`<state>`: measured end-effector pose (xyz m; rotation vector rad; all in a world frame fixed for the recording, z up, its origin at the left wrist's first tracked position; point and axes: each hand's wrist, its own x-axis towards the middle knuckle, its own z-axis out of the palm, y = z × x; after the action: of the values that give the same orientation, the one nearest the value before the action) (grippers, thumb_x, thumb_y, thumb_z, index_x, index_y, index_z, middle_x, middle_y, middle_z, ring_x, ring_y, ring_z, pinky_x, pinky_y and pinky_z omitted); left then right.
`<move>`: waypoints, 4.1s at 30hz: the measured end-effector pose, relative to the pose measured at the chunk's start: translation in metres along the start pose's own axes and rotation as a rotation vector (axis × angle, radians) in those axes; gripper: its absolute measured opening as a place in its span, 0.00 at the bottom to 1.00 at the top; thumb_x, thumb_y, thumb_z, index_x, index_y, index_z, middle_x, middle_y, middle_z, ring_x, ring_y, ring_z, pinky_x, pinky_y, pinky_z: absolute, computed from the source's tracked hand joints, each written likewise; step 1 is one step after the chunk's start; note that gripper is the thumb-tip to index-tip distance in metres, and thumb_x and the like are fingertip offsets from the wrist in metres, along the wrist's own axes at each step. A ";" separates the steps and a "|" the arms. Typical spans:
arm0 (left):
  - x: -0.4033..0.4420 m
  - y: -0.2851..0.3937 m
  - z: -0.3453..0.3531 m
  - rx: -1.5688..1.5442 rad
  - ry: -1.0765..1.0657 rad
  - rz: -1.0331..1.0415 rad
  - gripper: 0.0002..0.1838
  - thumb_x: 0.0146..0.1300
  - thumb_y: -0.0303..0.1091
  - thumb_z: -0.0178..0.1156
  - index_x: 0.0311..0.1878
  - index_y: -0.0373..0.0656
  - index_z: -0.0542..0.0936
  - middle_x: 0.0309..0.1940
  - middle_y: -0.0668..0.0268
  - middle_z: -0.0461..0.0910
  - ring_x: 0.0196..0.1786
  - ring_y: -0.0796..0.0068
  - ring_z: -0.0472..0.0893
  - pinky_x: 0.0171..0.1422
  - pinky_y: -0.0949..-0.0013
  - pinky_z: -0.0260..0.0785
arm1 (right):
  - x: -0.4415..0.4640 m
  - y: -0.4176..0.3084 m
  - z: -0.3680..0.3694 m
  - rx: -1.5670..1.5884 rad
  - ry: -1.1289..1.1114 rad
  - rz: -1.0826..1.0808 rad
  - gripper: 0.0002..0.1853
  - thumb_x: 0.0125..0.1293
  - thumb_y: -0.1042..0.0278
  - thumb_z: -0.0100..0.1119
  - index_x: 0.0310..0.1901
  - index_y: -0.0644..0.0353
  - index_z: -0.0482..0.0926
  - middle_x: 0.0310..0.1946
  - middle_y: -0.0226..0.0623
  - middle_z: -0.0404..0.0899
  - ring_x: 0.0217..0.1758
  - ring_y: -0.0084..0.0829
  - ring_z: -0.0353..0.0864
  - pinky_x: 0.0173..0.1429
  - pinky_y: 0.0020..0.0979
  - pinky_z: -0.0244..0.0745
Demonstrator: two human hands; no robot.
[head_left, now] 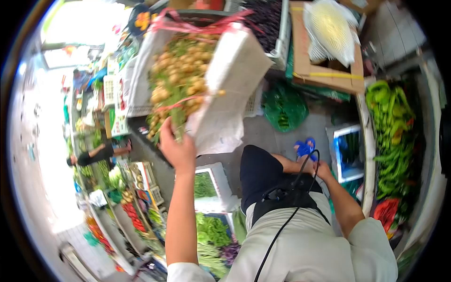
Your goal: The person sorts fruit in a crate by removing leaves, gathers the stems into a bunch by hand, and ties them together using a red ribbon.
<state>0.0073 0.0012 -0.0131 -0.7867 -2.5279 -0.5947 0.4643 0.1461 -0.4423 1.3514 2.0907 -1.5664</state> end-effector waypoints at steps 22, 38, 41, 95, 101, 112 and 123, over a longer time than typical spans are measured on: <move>0.004 -0.002 -0.029 -0.799 -0.145 -0.197 0.12 0.71 0.32 0.60 0.55 0.41 0.78 0.43 0.53 0.83 0.39 0.50 0.86 0.43 0.53 0.79 | -0.122 -0.611 -0.131 -0.457 0.364 -1.138 0.33 0.56 0.84 0.71 0.66 0.59 0.77 0.47 0.41 0.82 0.47 0.37 0.83 0.54 0.35 0.78; 0.012 -0.035 -0.028 -1.394 -0.403 -0.382 0.27 0.69 0.31 0.62 0.69 0.39 0.68 0.43 0.56 0.76 0.44 0.55 0.80 0.48 0.57 0.75 | -0.127 -0.676 -0.054 -0.770 0.174 -0.860 0.33 0.52 0.90 0.63 0.61 0.54 0.83 0.43 0.42 0.74 0.46 0.43 0.80 0.51 0.35 0.78; 0.027 -0.050 -0.044 -1.374 -0.427 -0.242 0.34 0.67 0.29 0.62 0.75 0.38 0.63 0.51 0.51 0.73 0.51 0.51 0.79 0.54 0.56 0.75 | -0.123 -0.678 -0.051 -0.742 0.354 -1.004 0.28 0.51 0.86 0.68 0.57 0.57 0.85 0.43 0.41 0.79 0.45 0.43 0.82 0.50 0.36 0.79; 0.441 -0.484 -0.094 -1.315 0.089 -0.448 0.17 0.66 0.34 0.74 0.50 0.31 0.84 0.44 0.62 0.86 0.40 0.79 0.85 0.40 0.79 0.79 | -0.153 -0.653 0.168 -0.459 0.883 -0.544 0.10 0.65 0.75 0.66 0.47 0.63 0.85 0.42 0.42 0.84 0.46 0.42 0.81 0.55 0.38 0.72; 0.465 -0.531 -0.005 -1.382 0.070 -0.662 0.23 0.63 0.39 0.77 0.50 0.28 0.83 0.47 0.56 0.86 0.45 0.69 0.87 0.48 0.68 0.81 | -0.153 -0.652 0.169 -0.464 0.877 -0.503 0.08 0.64 0.76 0.65 0.45 0.64 0.84 0.42 0.45 0.84 0.48 0.46 0.80 0.56 0.41 0.73; 0.418 -0.598 0.169 -1.470 0.060 -1.161 0.22 0.67 0.41 0.72 0.55 0.33 0.82 0.52 0.57 0.86 0.46 0.62 0.87 0.51 0.62 0.82 | -0.153 -0.663 0.165 -0.509 0.833 -0.469 0.09 0.65 0.71 0.62 0.43 0.65 0.83 0.38 0.44 0.81 0.44 0.47 0.77 0.53 0.41 0.69; 0.348 -0.669 0.275 -1.342 0.063 -1.353 0.27 0.65 0.43 0.75 0.54 0.28 0.80 0.53 0.55 0.86 0.47 0.56 0.88 0.51 0.52 0.86 | -0.151 -0.666 0.162 -0.506 0.845 -0.459 0.11 0.60 0.71 0.63 0.43 0.64 0.84 0.39 0.45 0.82 0.43 0.47 0.78 0.52 0.41 0.69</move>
<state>-0.7323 -0.2107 -0.2420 0.8521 -1.9429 -2.6832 -0.0074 -0.0857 0.0227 1.5455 3.1692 -0.4413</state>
